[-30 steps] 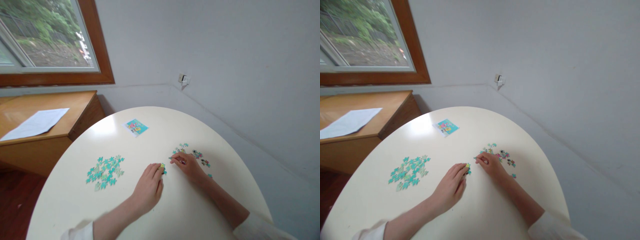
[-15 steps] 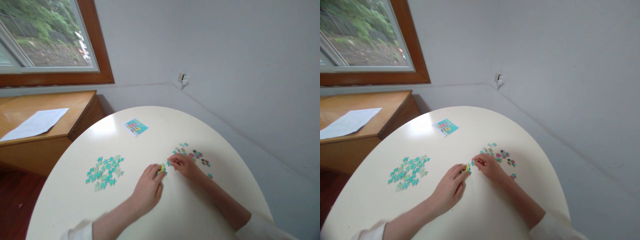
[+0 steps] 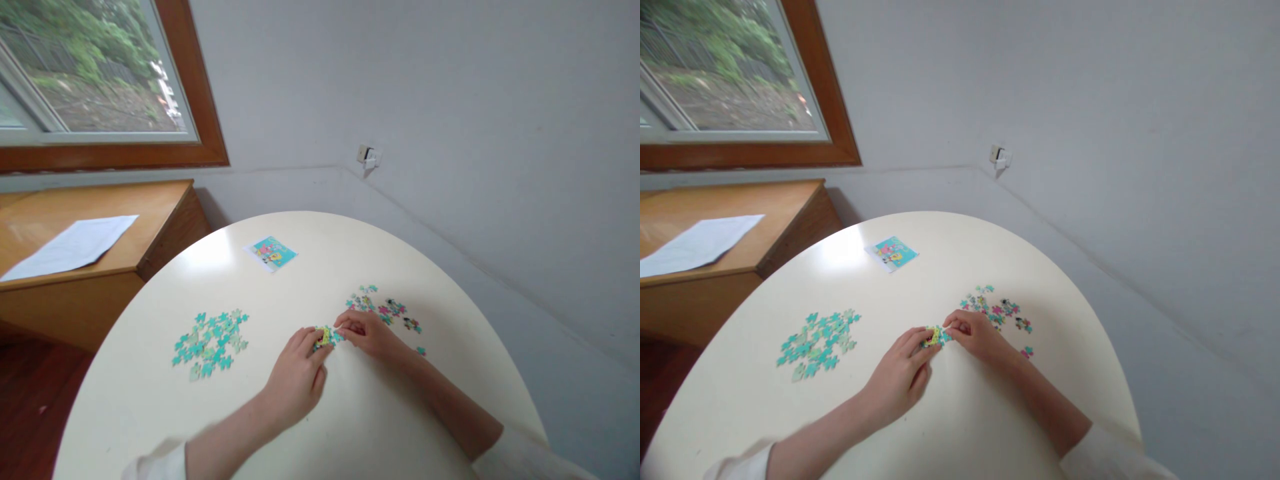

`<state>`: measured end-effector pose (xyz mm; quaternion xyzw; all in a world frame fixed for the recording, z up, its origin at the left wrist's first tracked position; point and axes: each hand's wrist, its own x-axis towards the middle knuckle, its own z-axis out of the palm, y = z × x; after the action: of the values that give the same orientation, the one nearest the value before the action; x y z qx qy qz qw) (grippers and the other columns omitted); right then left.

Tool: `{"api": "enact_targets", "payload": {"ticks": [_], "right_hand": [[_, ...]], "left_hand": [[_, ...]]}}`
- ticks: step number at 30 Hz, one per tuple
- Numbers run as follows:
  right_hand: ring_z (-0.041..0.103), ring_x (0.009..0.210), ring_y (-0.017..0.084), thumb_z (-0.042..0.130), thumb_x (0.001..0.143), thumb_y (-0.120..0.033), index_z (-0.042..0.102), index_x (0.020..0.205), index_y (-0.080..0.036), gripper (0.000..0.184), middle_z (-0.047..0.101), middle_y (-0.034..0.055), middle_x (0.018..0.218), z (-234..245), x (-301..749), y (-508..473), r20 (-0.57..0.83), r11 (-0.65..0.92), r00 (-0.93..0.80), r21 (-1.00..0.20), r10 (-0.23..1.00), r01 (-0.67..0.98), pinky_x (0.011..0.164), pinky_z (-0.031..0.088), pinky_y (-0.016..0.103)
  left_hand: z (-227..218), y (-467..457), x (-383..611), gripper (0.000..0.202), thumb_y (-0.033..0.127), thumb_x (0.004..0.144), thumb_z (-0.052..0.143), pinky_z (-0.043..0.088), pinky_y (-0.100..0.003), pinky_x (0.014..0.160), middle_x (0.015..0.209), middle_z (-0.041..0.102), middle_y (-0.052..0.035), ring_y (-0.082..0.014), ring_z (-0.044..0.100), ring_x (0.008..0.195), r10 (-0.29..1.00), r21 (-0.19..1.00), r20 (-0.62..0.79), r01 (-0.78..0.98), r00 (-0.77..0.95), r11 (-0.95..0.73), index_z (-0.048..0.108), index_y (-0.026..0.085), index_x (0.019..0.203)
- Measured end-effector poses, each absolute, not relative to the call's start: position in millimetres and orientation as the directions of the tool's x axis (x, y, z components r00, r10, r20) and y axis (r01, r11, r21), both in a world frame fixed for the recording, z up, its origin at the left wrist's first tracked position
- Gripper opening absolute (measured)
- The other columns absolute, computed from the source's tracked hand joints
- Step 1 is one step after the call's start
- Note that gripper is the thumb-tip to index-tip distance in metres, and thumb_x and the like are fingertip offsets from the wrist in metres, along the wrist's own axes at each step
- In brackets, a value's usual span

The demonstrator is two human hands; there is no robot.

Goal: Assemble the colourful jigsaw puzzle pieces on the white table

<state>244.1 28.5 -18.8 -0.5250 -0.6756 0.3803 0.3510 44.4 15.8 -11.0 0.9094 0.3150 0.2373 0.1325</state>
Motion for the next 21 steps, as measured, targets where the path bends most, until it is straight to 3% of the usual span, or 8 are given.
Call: {"api": "enact_targets", "payload": {"ticks": [21], "right_hand": [[0.048,0.052,0.009,0.055,0.074,-0.025,0.057,0.071,-0.017,0.009,0.054,-0.0026,0.056,-13.0,239.4,28.3,-0.007,0.113,-0.232,-0.859,0.973,0.499,0.05,0.035,0.021]], "left_hand": [[-15.3,16.0,44.3,0.041,0.005,0.073,0.042,0.045,-0.046,0.094,0.114,0.057,-0.0106,-0.0242,0.048,0.11,0.625,0.37,0.372,0.508,0.686,-0.778,0.062,0.017,0.106]]}}
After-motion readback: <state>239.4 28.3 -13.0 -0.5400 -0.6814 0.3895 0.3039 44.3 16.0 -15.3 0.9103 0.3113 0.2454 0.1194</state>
